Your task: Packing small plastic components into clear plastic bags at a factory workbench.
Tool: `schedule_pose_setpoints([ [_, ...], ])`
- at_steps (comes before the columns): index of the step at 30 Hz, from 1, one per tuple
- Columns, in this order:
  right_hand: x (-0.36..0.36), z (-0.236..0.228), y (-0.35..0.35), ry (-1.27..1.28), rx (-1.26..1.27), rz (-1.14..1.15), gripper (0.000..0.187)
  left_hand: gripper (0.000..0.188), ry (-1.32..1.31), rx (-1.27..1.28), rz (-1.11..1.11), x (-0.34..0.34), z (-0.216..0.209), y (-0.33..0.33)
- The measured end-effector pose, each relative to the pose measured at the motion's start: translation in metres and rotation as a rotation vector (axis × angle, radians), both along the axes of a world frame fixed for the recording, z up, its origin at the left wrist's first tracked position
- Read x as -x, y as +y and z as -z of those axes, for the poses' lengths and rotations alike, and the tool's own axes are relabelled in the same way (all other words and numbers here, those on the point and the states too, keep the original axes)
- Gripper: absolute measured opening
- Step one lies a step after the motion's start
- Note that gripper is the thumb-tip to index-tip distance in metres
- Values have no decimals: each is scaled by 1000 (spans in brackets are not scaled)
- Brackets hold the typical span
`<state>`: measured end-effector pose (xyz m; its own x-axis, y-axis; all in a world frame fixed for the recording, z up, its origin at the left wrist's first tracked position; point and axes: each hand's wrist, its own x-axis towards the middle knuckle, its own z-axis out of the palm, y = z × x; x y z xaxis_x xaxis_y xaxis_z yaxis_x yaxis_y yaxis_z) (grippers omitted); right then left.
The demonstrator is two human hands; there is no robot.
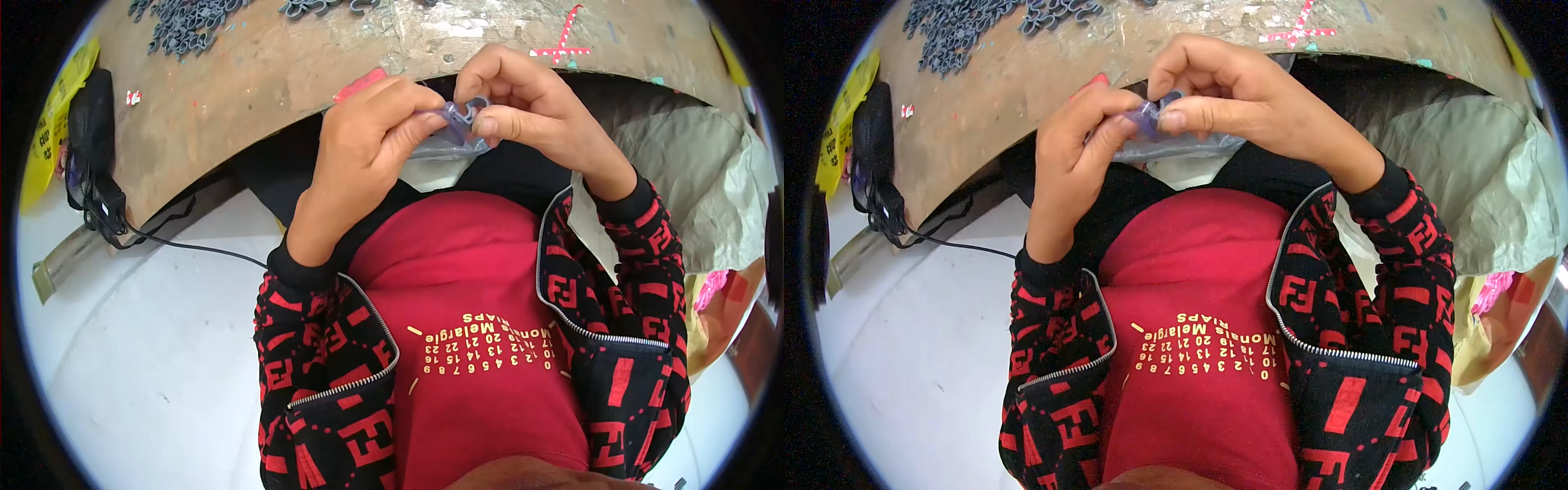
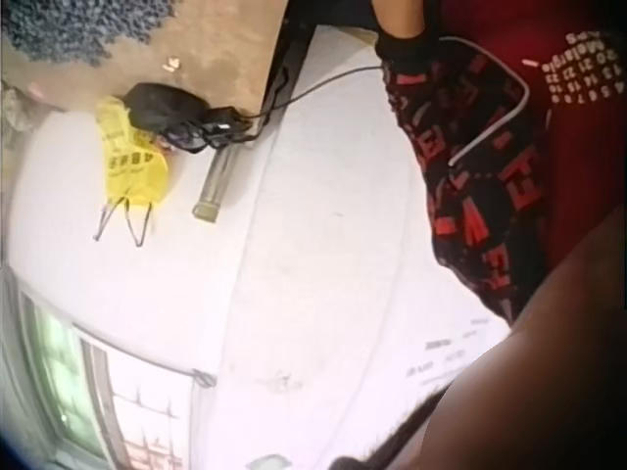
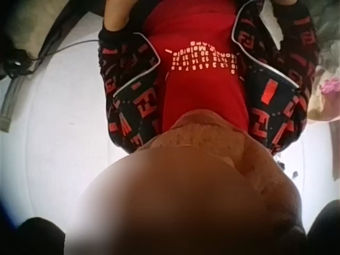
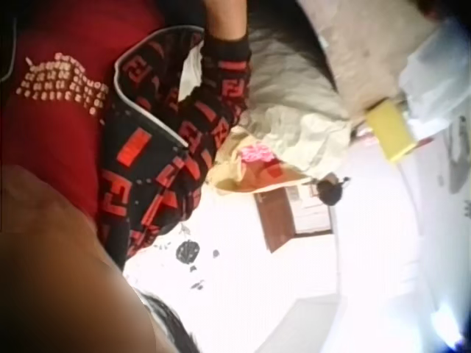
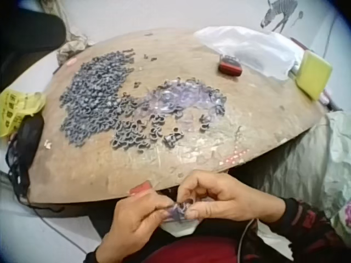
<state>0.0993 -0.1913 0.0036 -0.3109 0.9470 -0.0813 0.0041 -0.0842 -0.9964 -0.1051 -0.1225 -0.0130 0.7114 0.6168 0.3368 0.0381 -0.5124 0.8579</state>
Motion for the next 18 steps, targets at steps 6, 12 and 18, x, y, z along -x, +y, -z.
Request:
schedule_pose_setpoints([
  [6, 0, 4, 2, 241, 165, -47, 23, 13, 54, -383, -43, 0, -2, -1],
  [12, -10, -4, 12, -48, -79, -136, 24, 7, 35, 266, 66, -1, -2, -5],
  [18, -10, -33, 22, -454, -345, -383, 26, 22, -28, 1125, 329, 3, 6, 1],
])
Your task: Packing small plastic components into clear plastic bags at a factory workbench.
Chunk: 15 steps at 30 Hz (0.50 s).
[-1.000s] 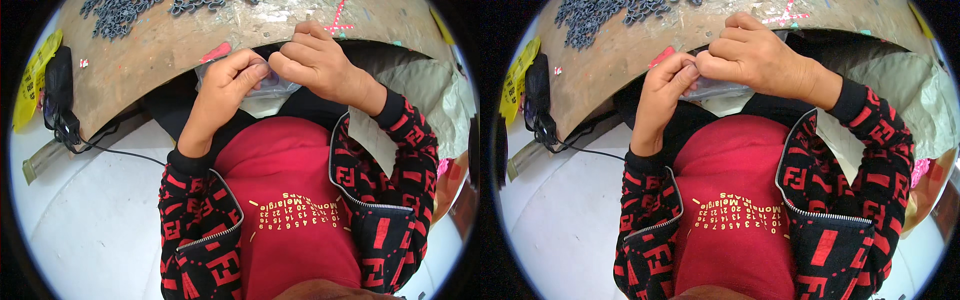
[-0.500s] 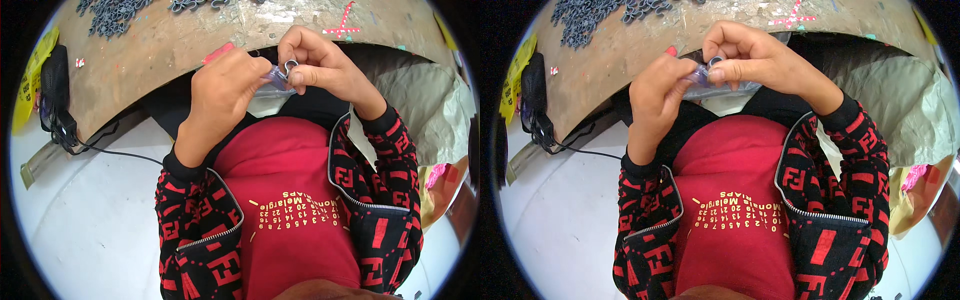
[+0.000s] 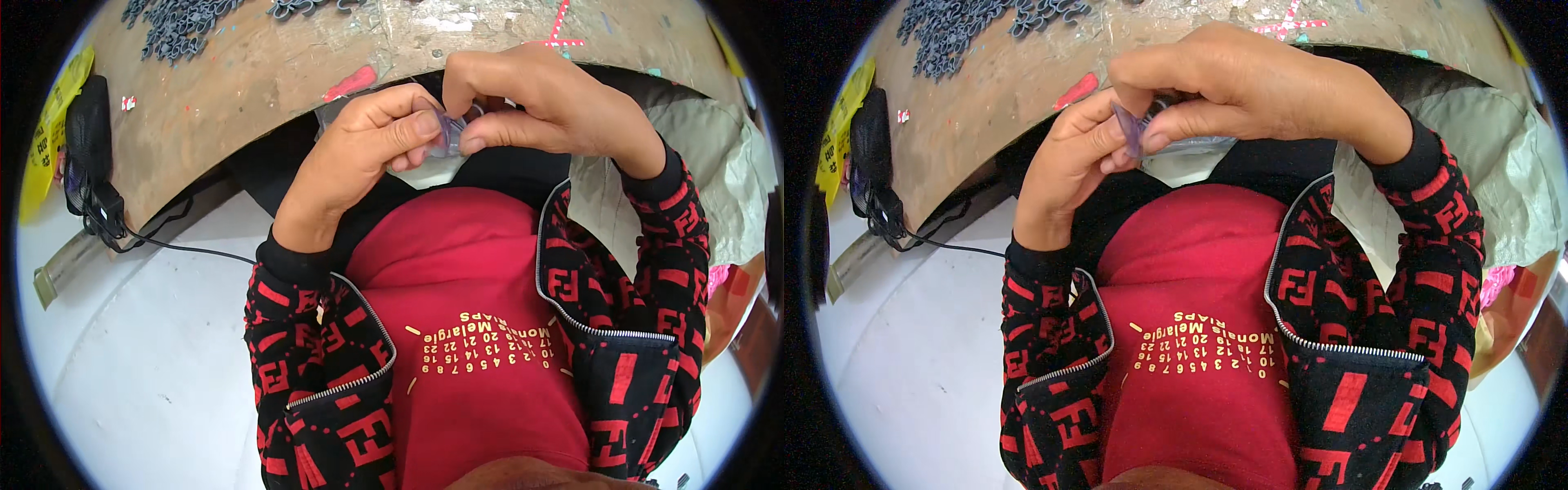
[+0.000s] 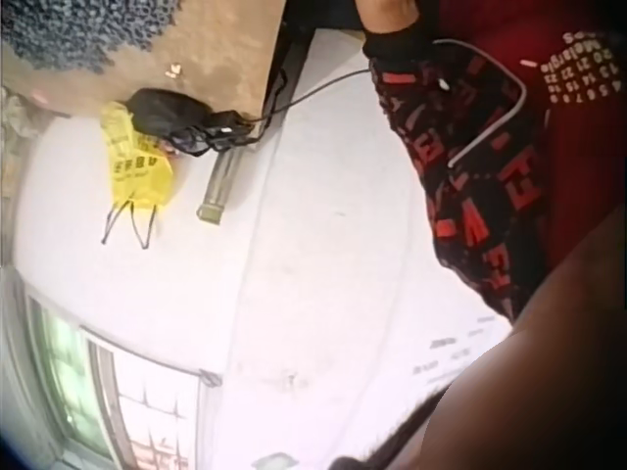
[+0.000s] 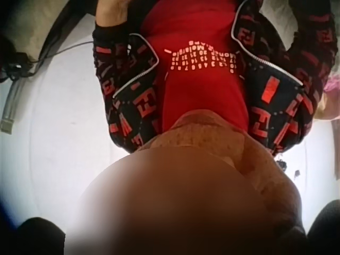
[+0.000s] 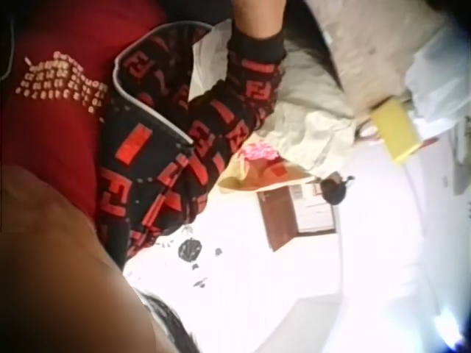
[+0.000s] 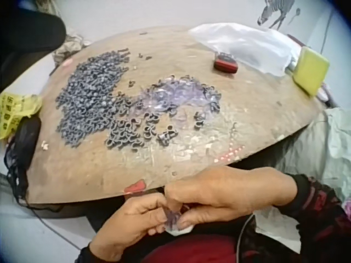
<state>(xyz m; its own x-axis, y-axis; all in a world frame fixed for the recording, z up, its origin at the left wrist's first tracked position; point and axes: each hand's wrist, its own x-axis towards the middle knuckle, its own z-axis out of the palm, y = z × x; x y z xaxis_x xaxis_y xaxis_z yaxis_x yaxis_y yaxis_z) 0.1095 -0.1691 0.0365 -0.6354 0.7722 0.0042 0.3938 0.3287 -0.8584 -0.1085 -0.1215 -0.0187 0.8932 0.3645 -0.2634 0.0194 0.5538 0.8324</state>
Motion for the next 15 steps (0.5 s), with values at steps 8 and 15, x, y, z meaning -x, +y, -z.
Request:
schedule_pose_setpoints([
  [8, 6, 35, -11, 600, 311, 307, 33, 22, -240, 217, -116, -8, 0, -12],
  [15, 42, 60, -29, 1039, 493, 534, 35, 9, -32, -1073, -414, -6, -2, -6],
])
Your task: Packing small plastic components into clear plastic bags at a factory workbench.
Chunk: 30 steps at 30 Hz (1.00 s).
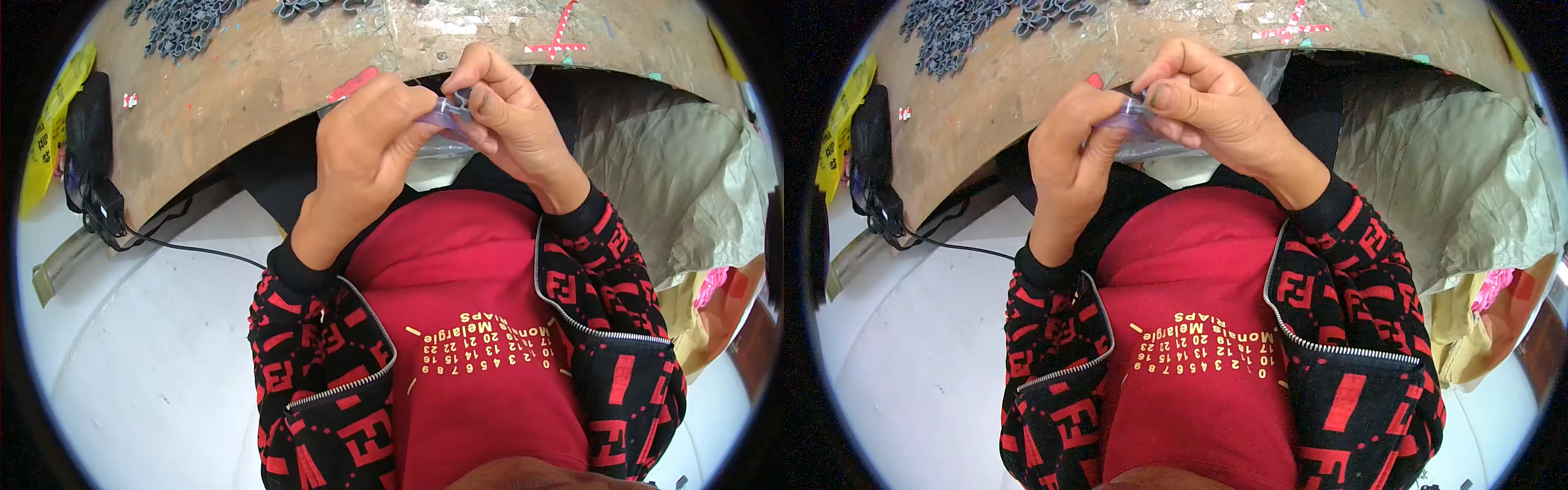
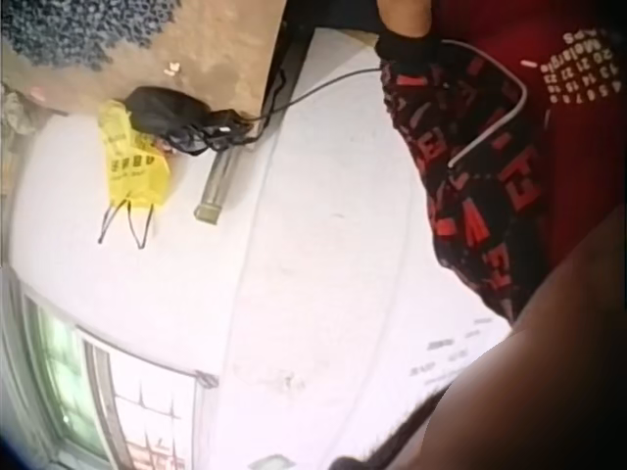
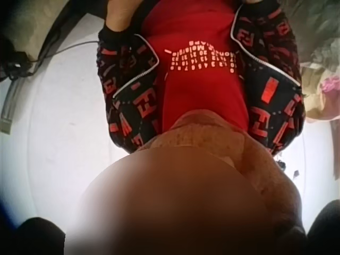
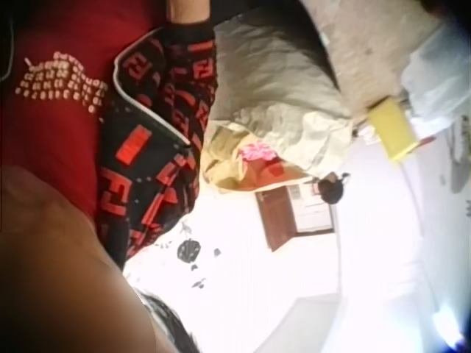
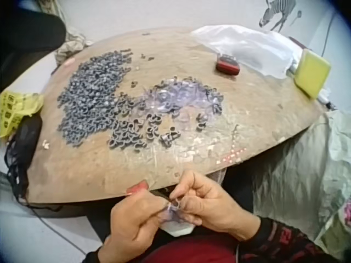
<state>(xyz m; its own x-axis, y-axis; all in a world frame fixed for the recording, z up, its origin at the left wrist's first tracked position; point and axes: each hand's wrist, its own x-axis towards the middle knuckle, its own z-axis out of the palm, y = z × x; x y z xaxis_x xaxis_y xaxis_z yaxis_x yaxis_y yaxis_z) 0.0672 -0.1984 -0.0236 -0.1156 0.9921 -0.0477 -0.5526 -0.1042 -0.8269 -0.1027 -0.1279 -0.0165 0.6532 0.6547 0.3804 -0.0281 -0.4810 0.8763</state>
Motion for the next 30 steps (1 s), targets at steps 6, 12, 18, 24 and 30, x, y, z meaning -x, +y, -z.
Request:
schedule_pose_setpoints([
  [6, -13, -9, 4, -4, -1, -69, 33, 8, 51, -162, 48, 3, -7, 4],
  [12, -34, -44, 28, -796, -564, -384, 29, 10, 50, 859, 426, 15, -12, 11],
  [18, -28, -24, 25, -469, -276, -341, 27, 9, 25, 577, 292, 10, -13, 1],
  [24, 1, 10, -1, 181, 15, -62, 30, 9, 126, -363, 108, 6, -11, 8],
  [30, -27, -20, 19, -211, -108, -185, 24, 10, 34, 586, 260, 7, -19, 0],
])
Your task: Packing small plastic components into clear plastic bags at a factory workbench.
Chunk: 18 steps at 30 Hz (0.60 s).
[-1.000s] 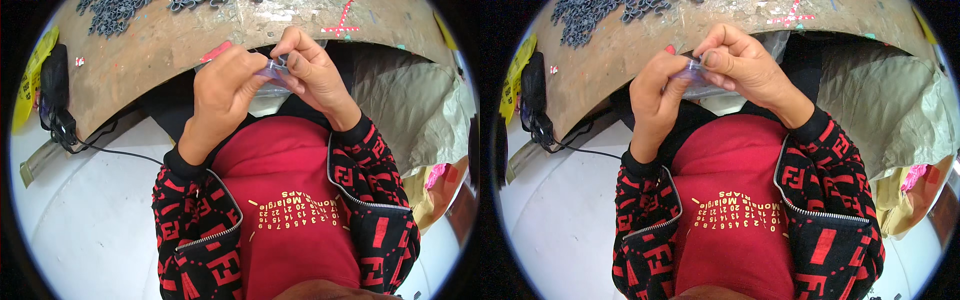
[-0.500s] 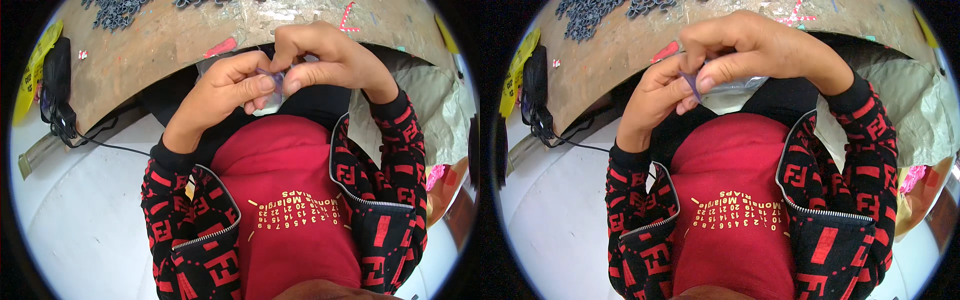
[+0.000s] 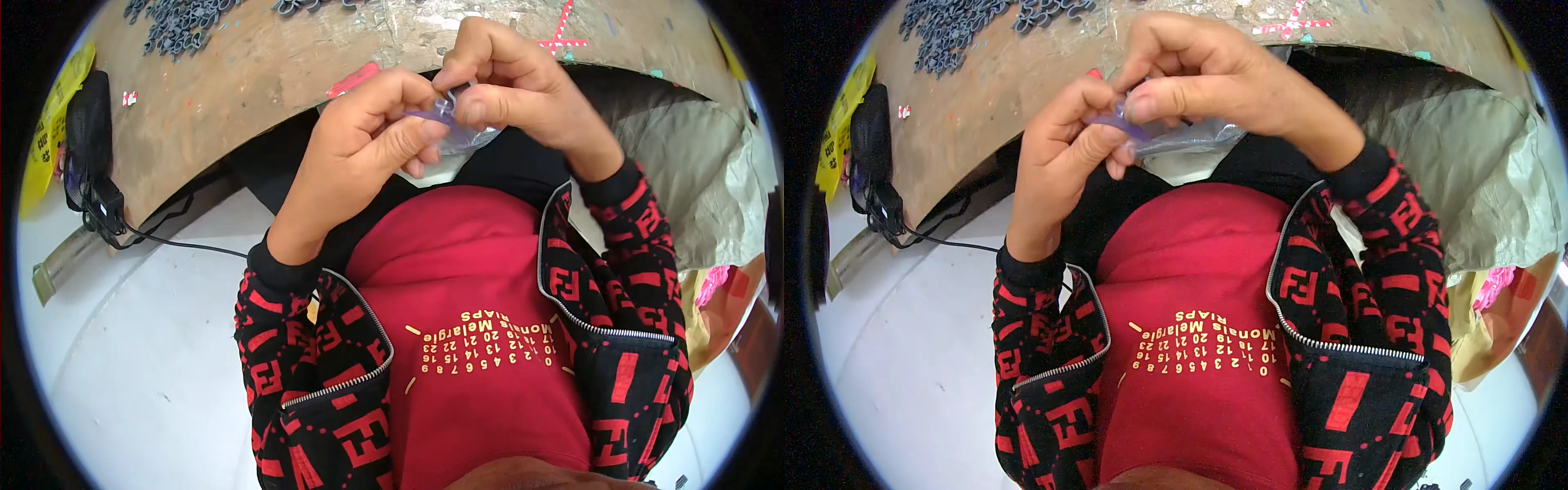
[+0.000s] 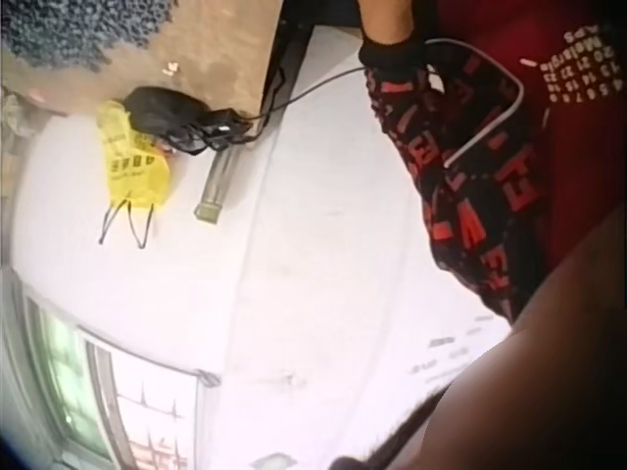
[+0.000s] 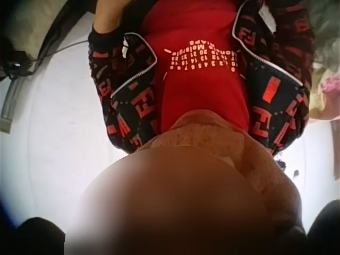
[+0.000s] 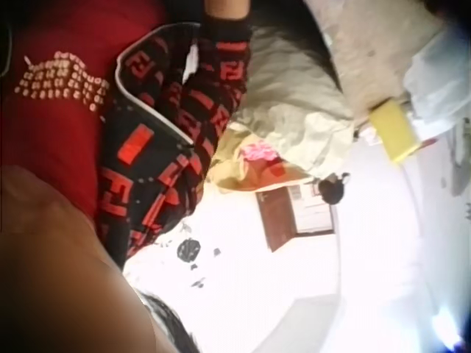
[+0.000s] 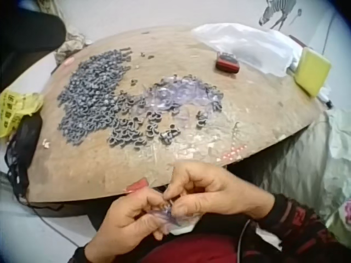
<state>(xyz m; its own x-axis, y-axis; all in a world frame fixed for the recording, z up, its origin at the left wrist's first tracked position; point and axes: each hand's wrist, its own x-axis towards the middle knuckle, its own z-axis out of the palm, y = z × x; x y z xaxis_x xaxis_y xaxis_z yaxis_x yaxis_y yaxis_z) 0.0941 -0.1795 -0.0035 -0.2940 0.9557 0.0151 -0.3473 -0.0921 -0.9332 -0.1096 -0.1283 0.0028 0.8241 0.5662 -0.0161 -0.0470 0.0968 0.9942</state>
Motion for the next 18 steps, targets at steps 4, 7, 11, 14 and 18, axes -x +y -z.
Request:
schedule_pose_setpoints([
  [4, -8, -34, 19, -319, -318, -286, 25, 14, -100, 452, 198, 5, 3, -1],
  [7, -4, -31, 18, -276, -236, -350, 23, 15, -81, 426, 198, 5, 4, 0],
  [11, -3, -3, 4, -271, -79, -152, 24, 11, -55, 277, 44, -1, 8, -5],
  [14, 7, 13, -9, 51, -17, 1, 22, 11, -24, 251, 43, -1, 12, -4],
  [18, 9, 22, -17, 35, -3, 57, 18, 13, 58, 226, 70, -3, 20, -2],
])
